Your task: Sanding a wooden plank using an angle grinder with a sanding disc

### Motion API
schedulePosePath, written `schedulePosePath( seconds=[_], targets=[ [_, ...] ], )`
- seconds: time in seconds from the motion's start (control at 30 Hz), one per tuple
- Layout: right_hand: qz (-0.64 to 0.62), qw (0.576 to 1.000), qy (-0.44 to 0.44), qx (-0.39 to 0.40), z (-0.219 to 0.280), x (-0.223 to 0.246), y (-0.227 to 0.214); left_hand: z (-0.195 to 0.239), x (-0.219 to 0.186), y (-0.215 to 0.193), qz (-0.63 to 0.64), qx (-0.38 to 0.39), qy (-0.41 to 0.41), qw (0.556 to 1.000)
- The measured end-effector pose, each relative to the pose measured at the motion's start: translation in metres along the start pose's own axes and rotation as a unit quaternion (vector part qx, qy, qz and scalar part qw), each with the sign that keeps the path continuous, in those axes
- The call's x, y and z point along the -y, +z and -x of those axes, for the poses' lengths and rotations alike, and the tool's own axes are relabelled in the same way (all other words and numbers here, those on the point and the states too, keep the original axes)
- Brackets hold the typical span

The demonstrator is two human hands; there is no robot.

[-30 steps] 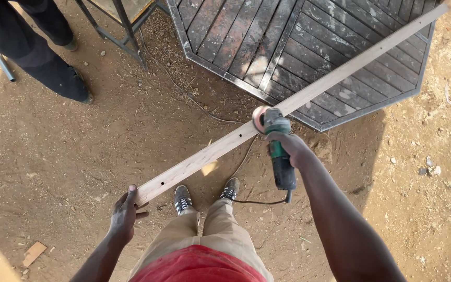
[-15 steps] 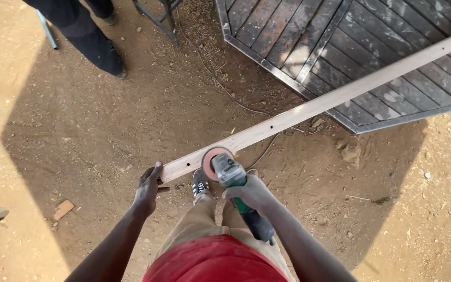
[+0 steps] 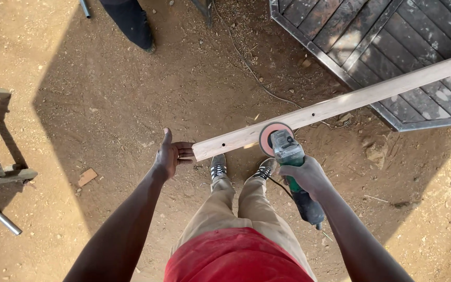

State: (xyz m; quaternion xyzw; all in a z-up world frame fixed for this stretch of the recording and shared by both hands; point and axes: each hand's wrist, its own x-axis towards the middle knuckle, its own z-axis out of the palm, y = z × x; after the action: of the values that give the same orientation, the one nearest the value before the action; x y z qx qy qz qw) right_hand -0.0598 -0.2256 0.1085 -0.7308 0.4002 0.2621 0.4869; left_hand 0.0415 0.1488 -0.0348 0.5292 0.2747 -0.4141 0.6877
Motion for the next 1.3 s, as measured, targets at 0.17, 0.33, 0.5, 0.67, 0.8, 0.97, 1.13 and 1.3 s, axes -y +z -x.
schedulePosePath(
  seconds=[0.17, 0.33, 0.5, 0.67, 0.8, 0.97, 1.13, 1.3],
  targets=[
    [0.253, 0.965, 0.013, 0.065, 0.050, 0.068, 0.043, -0.021, 0.000, -0.018, -0.011, 0.046, -0.034, 0.998],
    [0.371, 0.917, -0.035, 0.143, 0.055, 0.074, 0.101, -0.015, -0.005, -0.016, -0.017, 0.072, -0.047, 0.996],
    [0.329, 0.937, -0.006, 0.119, 0.061, 0.080, 0.089, -0.019, 0.000, -0.019, -0.007, 0.087, -0.055, 0.995],
    [0.290, 0.955, 0.005, 0.054, 0.055, 0.082, 0.056, -0.024, 0.008, -0.024, 0.004, 0.089, -0.045, 0.995],
    [0.382, 0.918, -0.024, 0.105, 0.055, 0.096, 0.081, -0.030, 0.011, -0.026, 0.009, 0.084, -0.041, 0.996],
    [0.371, 0.917, -0.044, 0.142, 0.069, 0.111, 0.100, -0.022, 0.011, -0.022, 0.016, 0.068, -0.041, 0.997],
    [0.317, 0.943, -0.011, 0.104, 0.053, 0.099, 0.059, -0.016, 0.012, -0.019, 0.023, 0.067, -0.034, 0.997],
    [0.037, 0.997, 0.027, -0.064, 0.001, 0.048, -0.026, -0.007, 0.014, -0.007, 0.013, 0.021, -0.008, 1.000]
  ],
)
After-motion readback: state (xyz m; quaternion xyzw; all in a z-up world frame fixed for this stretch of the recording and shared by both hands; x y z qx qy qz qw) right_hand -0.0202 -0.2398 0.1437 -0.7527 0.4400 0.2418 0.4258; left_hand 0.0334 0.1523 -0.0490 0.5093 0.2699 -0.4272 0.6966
